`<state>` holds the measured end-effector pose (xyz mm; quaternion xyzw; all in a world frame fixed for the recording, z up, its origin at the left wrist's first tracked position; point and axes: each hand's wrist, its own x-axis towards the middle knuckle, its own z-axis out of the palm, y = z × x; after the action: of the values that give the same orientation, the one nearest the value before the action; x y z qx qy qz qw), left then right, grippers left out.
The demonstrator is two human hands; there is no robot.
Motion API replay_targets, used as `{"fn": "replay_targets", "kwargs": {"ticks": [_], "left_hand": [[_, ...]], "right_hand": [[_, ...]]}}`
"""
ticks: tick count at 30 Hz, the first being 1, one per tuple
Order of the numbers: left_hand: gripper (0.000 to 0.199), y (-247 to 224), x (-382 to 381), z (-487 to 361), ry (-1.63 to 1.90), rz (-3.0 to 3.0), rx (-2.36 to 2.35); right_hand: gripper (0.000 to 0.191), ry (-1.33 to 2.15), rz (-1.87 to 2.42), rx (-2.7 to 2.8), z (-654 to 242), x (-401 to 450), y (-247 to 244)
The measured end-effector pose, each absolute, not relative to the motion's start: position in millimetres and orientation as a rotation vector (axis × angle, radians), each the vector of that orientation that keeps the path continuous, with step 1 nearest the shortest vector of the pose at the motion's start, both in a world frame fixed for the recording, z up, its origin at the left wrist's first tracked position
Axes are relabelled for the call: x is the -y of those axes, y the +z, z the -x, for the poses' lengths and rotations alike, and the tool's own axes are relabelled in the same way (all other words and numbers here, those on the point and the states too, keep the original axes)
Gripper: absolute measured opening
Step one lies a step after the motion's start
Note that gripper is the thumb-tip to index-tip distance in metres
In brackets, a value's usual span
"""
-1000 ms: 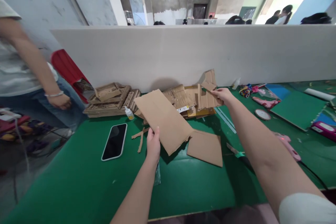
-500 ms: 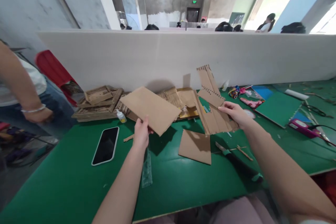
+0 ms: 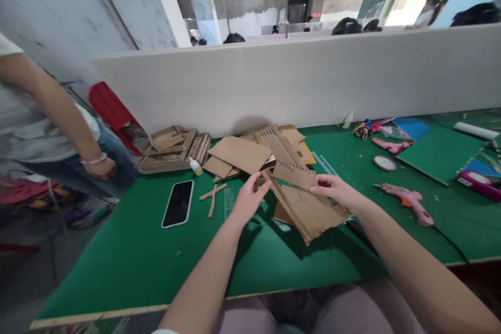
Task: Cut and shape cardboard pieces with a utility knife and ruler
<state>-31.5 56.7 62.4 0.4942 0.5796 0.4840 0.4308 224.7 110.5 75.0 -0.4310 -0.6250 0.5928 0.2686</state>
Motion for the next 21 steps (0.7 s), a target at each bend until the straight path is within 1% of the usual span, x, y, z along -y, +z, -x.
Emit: {"fn": "replay_targets", "kwargs": {"ticks": [3, 6, 7, 11, 14, 18, 21], "left_hand": [[0.037, 51, -55, 14, 1.307, -1.236, -1.530], [0.047, 38, -53, 8, 1.405, -1.202, -1.638], [0.048, 34, -52, 7, 1.432, -1.204, -1.657], [0.033, 28, -48, 6, 1.424, -1.252, -1.622], [0.027, 30, -51, 7, 1.391, -1.236, -1.565], [0.030, 40, -66, 17, 1.457, -1.144, -1.491], [0.034, 40, -83, 25, 1.537, -1.072, -1.479]], "right_hand": [[0.029, 1.638, 1.120, 1.752, -217, -102, 65], [0.032, 1.626, 1.128, 1.843, -212, -93, 57], [0.033, 1.608, 1.135, 1.880, -211, -91, 55], [0.034, 1.582, 1.138, 1.943, -209, -87, 47], [0.033, 1.610, 1.144, 1.908, -211, -88, 45], [0.030, 1.641, 1.228, 1.816, -237, -90, 55], [0.031, 1.477, 1.383, 1.619, -278, -84, 59]]}}
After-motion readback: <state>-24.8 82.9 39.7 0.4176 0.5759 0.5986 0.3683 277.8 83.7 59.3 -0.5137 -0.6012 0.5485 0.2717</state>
